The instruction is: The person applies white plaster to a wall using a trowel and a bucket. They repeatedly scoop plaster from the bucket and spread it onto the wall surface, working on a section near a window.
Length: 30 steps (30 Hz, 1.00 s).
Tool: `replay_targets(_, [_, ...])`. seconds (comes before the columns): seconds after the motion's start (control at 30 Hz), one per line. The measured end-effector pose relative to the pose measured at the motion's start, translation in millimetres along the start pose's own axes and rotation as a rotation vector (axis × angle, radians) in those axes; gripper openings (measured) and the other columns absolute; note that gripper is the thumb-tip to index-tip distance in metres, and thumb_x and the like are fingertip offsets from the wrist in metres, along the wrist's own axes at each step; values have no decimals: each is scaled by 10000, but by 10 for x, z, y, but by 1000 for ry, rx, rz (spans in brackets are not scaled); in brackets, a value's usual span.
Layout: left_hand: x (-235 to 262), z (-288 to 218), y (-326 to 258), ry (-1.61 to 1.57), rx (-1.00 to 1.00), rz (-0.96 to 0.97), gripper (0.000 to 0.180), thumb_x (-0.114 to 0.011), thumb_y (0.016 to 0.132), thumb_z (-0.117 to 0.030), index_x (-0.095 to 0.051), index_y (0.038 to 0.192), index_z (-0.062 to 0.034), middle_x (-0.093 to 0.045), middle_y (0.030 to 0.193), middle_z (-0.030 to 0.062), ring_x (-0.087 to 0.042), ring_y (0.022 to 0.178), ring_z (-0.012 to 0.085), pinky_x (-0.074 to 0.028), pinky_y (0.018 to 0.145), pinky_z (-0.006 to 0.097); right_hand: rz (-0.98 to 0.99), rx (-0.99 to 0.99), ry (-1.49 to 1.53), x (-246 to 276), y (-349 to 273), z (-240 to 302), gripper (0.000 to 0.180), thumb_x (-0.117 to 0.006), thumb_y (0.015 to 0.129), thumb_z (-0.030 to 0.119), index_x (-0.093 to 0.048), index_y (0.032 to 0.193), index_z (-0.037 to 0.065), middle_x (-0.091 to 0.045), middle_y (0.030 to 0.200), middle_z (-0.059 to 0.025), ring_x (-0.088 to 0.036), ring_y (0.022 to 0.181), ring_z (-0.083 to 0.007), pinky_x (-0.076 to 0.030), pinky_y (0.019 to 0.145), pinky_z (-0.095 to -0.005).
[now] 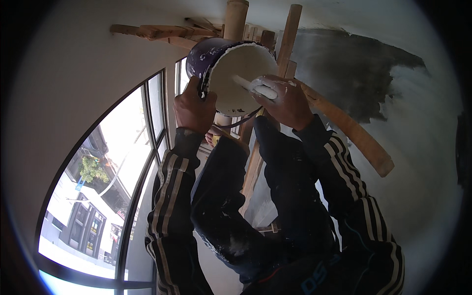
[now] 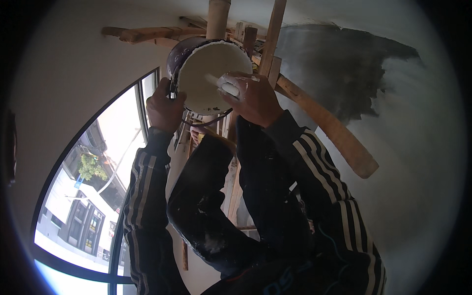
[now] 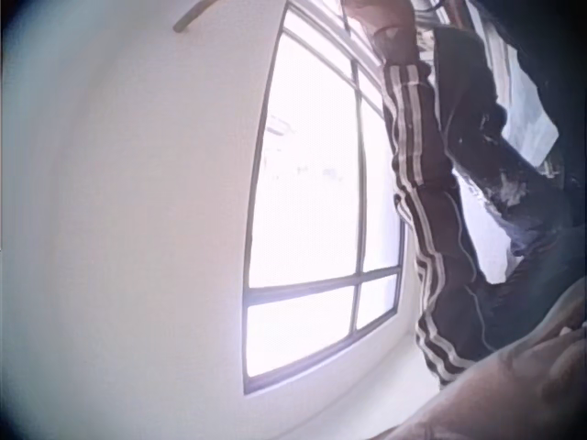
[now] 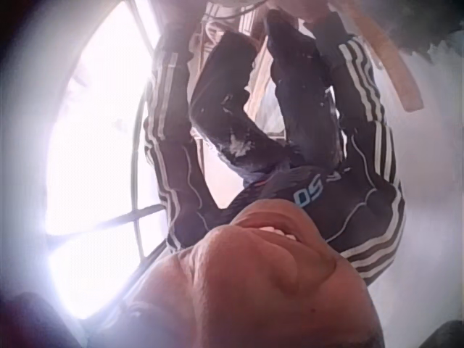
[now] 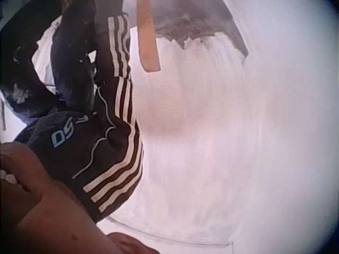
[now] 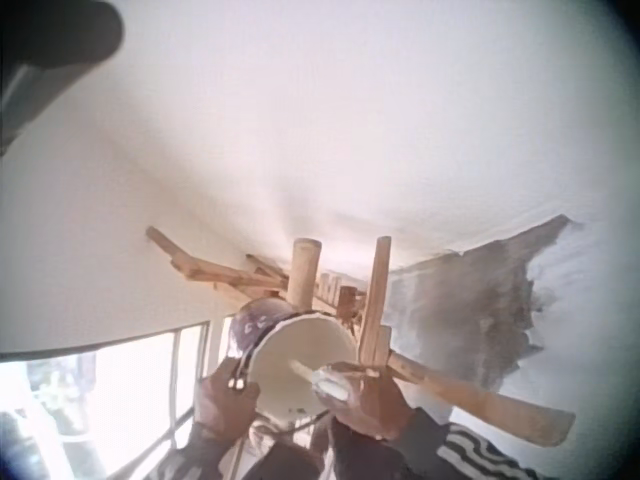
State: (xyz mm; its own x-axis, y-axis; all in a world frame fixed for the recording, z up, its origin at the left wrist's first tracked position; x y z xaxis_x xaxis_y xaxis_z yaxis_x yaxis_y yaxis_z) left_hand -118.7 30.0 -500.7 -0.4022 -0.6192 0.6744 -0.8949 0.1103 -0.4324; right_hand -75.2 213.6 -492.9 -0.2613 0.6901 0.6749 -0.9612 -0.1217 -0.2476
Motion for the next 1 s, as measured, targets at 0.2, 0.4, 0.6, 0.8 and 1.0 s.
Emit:
replay_targets(0.2, [-196,140,228,-7,-44,20,268,-591,693,-176,-559,901,-10,-606,688,215,-613,664,387,-483,625,430,88,105,-208,-512,407,-172,265,-588,795,213,-647,1023,92,-639,975,-141,-617,890,-265,-480,809,-382])
replay_targets(0.4, [-286,139,406,79,-89,140,282,-626,720,-168,-547,930,3,-621,749,203,-628,671,350,-484,607,392,133,274,-313,-799,560,-234,232,-560,760,145,-668,956,83,-641,904,-147,-622,816,-267,-486,749,-395])
replay_targets(0.6, [-317,135,524,35,-279,123,346,-646,725,-224,-565,991,-18,-623,762,204,-628,722,368,-497,687,433,136,466,-410,-815,504,-117,226,-583,765,199,-648,942,74,-627,971,-95,-595,865,-269,-452,790,-391])
replay_targets(0.8, [-401,454,436,75,-269,56,378,-634,717,-260,-593,1048,-81,-641,872,166,-624,865,319,-499,779,397,146,256,-249,-487,364,125,278,-663,756,193,-621,930,-21,-639,877,-166,-594,801,-337,-430,788,-417])
replay_targets(1.0, [-411,446,308,150,-128,4,265,-619,671,-173,-664,910,-68,-660,859,140,-646,847,289,-516,738,365,-39,168,-63,-177,188,87,216,-642,761,104,-624,906,-55,-640,748,-153,-618,701,-217,-481,683,-336])
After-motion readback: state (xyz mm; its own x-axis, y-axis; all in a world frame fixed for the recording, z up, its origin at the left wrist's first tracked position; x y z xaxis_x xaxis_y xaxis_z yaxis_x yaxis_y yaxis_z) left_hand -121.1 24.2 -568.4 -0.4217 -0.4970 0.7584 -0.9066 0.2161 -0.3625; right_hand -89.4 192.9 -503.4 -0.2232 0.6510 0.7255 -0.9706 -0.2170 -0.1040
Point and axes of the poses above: each hand's wrist, its own y-axis towards the middle knuckle, its own x-axis out of the back of the hand, z = x × y, the point moved 9 cm from there along y, towards the middle knuckle
